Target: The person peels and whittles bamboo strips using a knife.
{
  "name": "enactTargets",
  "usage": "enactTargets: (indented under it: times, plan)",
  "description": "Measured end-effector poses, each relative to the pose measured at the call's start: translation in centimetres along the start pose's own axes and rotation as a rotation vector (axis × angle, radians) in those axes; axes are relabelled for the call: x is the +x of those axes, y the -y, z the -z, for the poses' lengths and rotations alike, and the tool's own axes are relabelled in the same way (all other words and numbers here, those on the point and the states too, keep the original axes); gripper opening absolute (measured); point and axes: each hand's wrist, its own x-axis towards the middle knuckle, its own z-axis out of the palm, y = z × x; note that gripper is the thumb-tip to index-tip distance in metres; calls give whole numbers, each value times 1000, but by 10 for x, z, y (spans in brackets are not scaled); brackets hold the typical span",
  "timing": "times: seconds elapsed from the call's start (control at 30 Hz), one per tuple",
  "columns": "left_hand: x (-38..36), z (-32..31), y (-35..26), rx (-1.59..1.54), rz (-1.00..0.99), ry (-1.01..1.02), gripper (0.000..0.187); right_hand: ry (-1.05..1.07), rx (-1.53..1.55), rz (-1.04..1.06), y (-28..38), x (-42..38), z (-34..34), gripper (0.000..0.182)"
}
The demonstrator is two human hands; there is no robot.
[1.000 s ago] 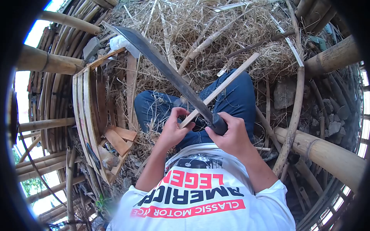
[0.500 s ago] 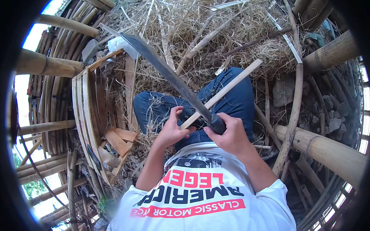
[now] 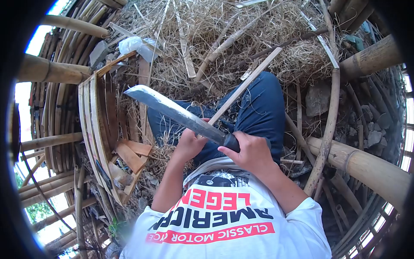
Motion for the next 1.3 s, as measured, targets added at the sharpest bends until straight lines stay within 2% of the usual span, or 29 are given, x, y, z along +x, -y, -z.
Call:
enactTargets:
  times: [0.1,0.2,0.27,0.37,0.4,0.47,0.57,0.9,0.97,1.07,1.13,1.23,1.3]
  plan:
    - [-2,0,-2,64,8,-5,30,3,-1,-11,0,1,-3,48]
    - [-2,-4,-7,-46,90,-9,25,-13,-24,-17,-2,1,-2,47]
    - [-2,-3,-9,-2,243,24,23,-11,-49,-21,-4,1,0,48]
    - [-1,-1,-20,75,324,79,24,-6,-101,-18,-7,1,1,49]
    - [-1,-3,-14,72,325,79,24,-30,-135,9,-8,1,1,49]
    - [-2,-10,3,-45,157,9,25,-54,-170,33,-10,1,2,49]
    - [-2,-9,1,3,150,19,15,-63,-233,79,-12,2,2,52]
    - [-4,-12,0,-41,125,12,15,-113,-290,127,-18,2,8,50]
    - [-7,-4,-9,-19,195,48,20,-115,-293,127,-22,3,15,49]
    - [-18,10,-5,-30,224,-6,27,-229,-263,-111,-43,13,38,47]
    - [-25,12,10,-46,232,2,29,-297,-250,-199,-69,21,51,45]
    - [-31,11,14,-151,343,59,26,-340,-271,-211,-86,24,63,42]
    - [-32,8,16,-177,301,70,28,-326,-186,-216,-83,22,57,43]
